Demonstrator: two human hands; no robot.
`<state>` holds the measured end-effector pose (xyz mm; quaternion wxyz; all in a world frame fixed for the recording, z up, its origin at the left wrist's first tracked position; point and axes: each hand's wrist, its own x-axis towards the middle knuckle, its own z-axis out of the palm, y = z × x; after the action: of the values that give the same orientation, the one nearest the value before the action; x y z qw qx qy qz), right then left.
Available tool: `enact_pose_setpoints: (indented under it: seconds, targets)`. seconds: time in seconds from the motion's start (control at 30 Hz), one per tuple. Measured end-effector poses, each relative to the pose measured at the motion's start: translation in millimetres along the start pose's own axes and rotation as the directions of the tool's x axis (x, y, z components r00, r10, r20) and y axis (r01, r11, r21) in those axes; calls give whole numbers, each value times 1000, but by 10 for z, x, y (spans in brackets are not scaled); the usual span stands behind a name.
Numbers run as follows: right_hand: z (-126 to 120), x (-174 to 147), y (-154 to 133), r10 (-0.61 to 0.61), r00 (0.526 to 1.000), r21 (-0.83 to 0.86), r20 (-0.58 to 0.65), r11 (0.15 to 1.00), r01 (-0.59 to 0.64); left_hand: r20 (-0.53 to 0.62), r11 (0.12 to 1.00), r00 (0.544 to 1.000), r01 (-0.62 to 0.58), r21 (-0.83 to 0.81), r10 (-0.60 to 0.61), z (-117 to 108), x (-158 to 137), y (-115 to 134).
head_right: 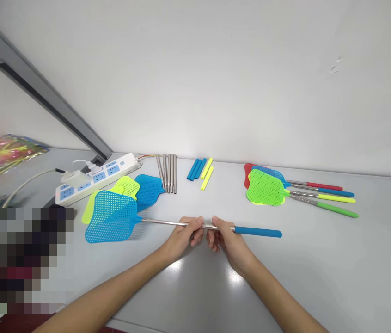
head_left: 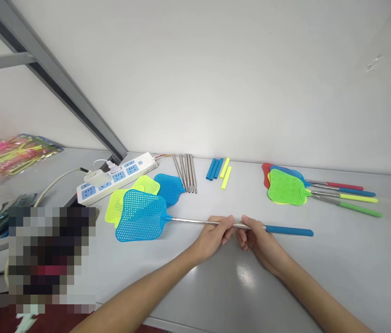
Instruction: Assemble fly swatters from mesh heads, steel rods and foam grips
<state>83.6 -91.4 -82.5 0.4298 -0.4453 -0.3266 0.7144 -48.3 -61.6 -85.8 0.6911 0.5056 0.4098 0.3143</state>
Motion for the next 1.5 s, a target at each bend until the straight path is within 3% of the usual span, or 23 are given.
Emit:
enact_pose_setpoints:
  seconds: [0.17,0.87,1.27,1.4,1.5]
  targets:
    - [-11,6,6,48,999,87,-25,995,-46,4,998,998,-56,-7,56,46,11,-17]
    - [-65,-8,-69,164,969,246,-187,962,-115,1,999,1000,25,-20,-25,20,38,14]
    - [-116,-8,-113,177,961,235,-214,964,-125,9,997,999,33,-69,-32,-32,61,14]
    - [-229,0,-184,111,959,254,-261,966,-43,-78,995,997,-22,-100,14,-129,82,7]
    - [-279,9,-212,82,962,238,-260,971,-18,-62,991,998,-33,-127,25,-172,91,8]
